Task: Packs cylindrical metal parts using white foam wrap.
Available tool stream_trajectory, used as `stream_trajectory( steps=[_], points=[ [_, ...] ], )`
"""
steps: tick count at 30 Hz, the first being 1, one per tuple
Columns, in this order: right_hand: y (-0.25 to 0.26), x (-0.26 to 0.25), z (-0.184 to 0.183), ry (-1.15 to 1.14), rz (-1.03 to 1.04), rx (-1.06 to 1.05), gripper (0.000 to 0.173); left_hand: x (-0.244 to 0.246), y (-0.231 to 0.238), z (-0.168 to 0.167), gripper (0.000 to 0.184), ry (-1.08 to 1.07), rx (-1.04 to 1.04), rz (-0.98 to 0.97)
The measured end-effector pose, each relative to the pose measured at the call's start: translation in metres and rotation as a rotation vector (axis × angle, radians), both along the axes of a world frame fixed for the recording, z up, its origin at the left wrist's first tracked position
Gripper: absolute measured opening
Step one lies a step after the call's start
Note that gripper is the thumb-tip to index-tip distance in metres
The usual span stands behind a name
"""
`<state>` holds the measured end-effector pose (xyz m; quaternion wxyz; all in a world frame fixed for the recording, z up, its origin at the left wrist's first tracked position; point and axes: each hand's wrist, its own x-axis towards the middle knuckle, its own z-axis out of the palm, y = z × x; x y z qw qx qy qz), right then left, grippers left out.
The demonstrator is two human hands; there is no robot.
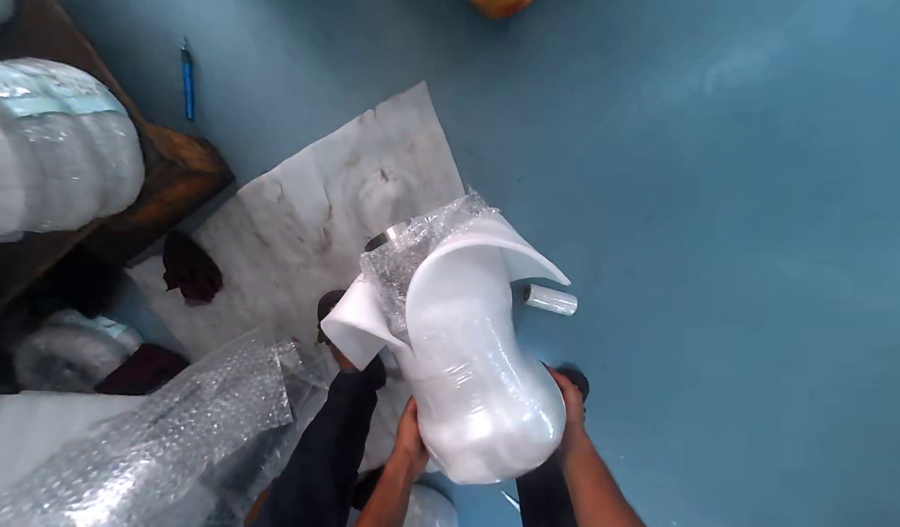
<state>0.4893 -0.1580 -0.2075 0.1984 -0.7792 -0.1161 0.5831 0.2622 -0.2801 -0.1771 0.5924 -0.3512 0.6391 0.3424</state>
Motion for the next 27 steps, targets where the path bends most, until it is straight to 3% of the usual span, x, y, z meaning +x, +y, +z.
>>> stream_trajectory(
  steps=[3,7,9,11,12,14,17,19,21,27],
  points=[
    [-0.002,-0.011,0.015,-0.052,-0.230,-0.044,0.024,-0.017,0.008,0.016,0.053,-0.084,-0.158,-0.296],
    [-0.019,-0.034,0.064,-0.127,-0.362,-0.162,0.038,-0.075,0.069,0.064,0.035,-0.054,-0.303,-0.931],
    [-0.030,-0.053,0.086,-0.183,-0.305,-0.238,0.046,-0.108,0.119,0.101,0.038,0.202,-0.245,-1.109],
    [-0.037,-0.076,0.094,-0.256,-0.199,-0.314,0.056,-0.135,0.169,0.124,0.034,0.655,0.023,-1.062],
    [-0.041,-0.085,0.093,-0.294,-0.164,-0.342,0.061,-0.148,0.193,0.119,0.030,0.819,0.175,-1.039],
    [-0.051,-0.097,0.084,-0.343,-0.188,-0.389,0.066,-0.176,0.240,0.082,0.031,0.853,0.329,-1.102],
    [-0.062,-0.109,0.078,-0.319,-0.275,-0.421,0.070,-0.192,0.289,0.000,0.060,0.487,0.214,-1.394],
    [-0.073,-0.113,0.077,-0.264,-0.333,-0.416,0.070,-0.181,0.302,-0.029,0.082,0.242,0.065,-1.669],
    [-0.084,-0.116,0.080,-0.217,-0.381,-0.435,0.072,-0.178,0.293,-0.037,0.089,0.231,-0.020,-1.781],
    [-0.097,-0.118,0.089,-0.074,-0.530,-0.444,0.068,-0.178,0.271,-0.009,0.075,0.417,0.006,-1.713]
  ],
)
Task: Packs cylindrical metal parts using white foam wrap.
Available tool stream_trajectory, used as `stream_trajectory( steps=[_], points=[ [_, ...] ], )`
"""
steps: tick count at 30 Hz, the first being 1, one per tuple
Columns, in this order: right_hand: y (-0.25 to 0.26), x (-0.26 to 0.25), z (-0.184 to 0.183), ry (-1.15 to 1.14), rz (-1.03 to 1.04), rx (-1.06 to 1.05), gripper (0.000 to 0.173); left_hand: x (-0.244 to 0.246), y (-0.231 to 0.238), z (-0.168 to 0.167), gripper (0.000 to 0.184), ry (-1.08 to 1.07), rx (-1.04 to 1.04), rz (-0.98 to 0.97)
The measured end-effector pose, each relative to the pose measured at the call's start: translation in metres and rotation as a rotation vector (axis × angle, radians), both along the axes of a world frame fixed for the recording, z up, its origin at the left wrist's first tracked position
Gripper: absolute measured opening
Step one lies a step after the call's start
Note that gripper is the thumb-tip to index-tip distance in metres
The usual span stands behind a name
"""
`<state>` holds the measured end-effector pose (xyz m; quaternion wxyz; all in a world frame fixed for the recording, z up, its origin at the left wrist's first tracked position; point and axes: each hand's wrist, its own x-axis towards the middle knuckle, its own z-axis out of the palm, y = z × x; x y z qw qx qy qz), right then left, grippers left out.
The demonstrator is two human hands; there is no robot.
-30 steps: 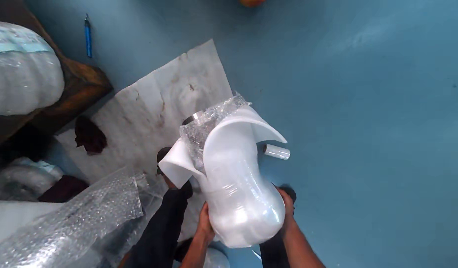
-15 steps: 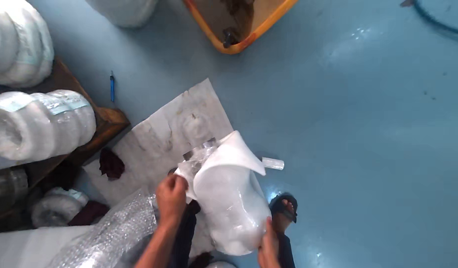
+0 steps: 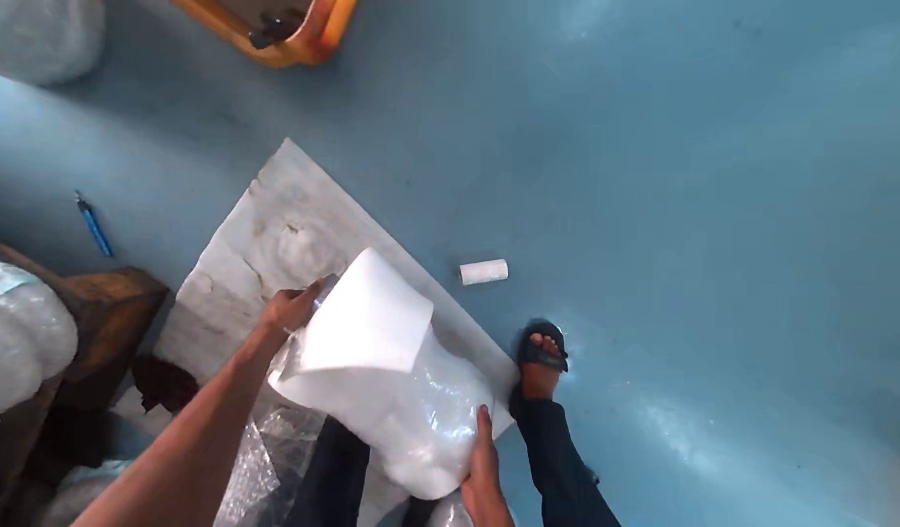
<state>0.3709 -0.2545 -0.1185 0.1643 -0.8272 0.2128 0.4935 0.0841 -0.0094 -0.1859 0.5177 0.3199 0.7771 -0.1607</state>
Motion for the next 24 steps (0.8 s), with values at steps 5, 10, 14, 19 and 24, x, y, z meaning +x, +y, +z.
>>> stream_trajectory(
  steps=[5,10,14,19,24],
  points=[
    [-0.024,0.008,0.008,0.026,-0.115,0.034,0.062,0.005,-0.026,0.039,0.065,0.029,0.082,-0.062],
    [-0.022,0.013,0.019,-0.038,-0.047,0.166,0.049,-0.004,-0.065,0.113,0.053,0.087,0.243,0.128],
    [0.020,0.018,0.024,0.042,0.081,0.295,0.044,-0.012,-0.081,0.179,0.041,0.152,0.436,0.342],
    [0.099,-0.003,-0.012,0.157,0.188,0.424,0.043,-0.038,-0.074,0.211,0.033,0.144,0.713,0.485],
    [0.145,-0.034,-0.045,0.208,0.242,0.504,0.048,-0.059,-0.063,0.207,0.034,0.219,0.810,0.493]
  ],
)
